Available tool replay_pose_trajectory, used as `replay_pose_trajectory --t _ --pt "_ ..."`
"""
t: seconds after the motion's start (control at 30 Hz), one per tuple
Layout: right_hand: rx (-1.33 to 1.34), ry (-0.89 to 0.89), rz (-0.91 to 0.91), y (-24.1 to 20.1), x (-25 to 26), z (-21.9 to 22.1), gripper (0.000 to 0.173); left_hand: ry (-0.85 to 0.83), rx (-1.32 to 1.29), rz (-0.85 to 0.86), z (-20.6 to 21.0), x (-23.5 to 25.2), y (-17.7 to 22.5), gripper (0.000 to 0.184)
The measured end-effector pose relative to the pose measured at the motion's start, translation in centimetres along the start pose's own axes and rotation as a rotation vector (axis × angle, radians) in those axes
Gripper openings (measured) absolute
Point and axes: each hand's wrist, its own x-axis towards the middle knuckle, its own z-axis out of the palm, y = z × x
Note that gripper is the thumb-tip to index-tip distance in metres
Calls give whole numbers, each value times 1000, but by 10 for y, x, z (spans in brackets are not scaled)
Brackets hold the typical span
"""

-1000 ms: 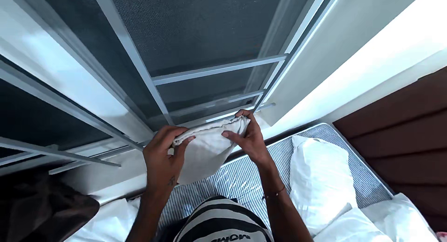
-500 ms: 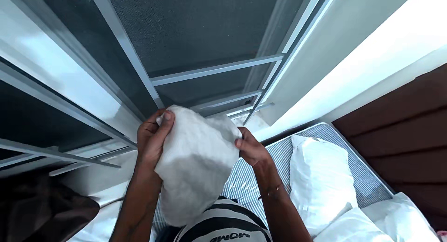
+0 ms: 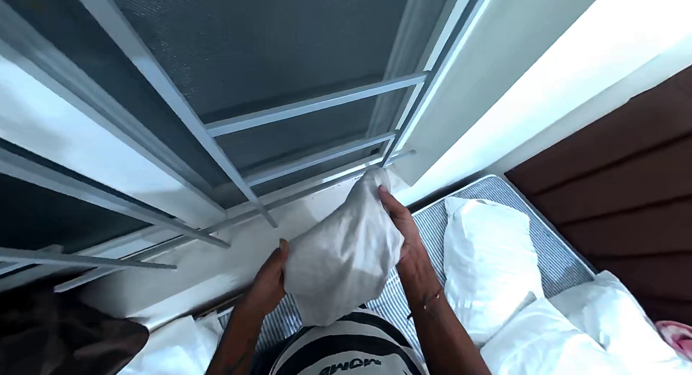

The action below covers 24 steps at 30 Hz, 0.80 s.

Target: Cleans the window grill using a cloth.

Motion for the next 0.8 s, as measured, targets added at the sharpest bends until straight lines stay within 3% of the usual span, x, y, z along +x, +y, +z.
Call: replay_pose_trajectory --t 0.03,0.1,0.17,0.3,0.43,0.53,0.63,0.7,0.8 --pt "47 -1 58 -1 1 -4 42 48 27 28 5 4 3 61" --pt "-55 51 180 0 1 -14 59 93 68 66 9 11 9 56" --pt "-200 77 233 3 -3 -22 57 111 84 89 9 14 13 53" --pt "-175 27 170 8 -9 -30 48 144 108 157 10 9 22 27" --pt "-558 7 173 1 -12 -13 80 285 375 205 7 18 27 23" --pt "-619 30 109 -6 -17 -9 104 364 469 256 7 15 29 17" --pt "-743 -112 38 -6 -18 -9 121 556 634 383 8 15 26 20" --pt "-857 -202 2 3 -15 -6 120 644 745 451 2 19 21 26" --pt "-909 -89 -66 14 -18 -3 103 631 709 397 -2 15 19 25"
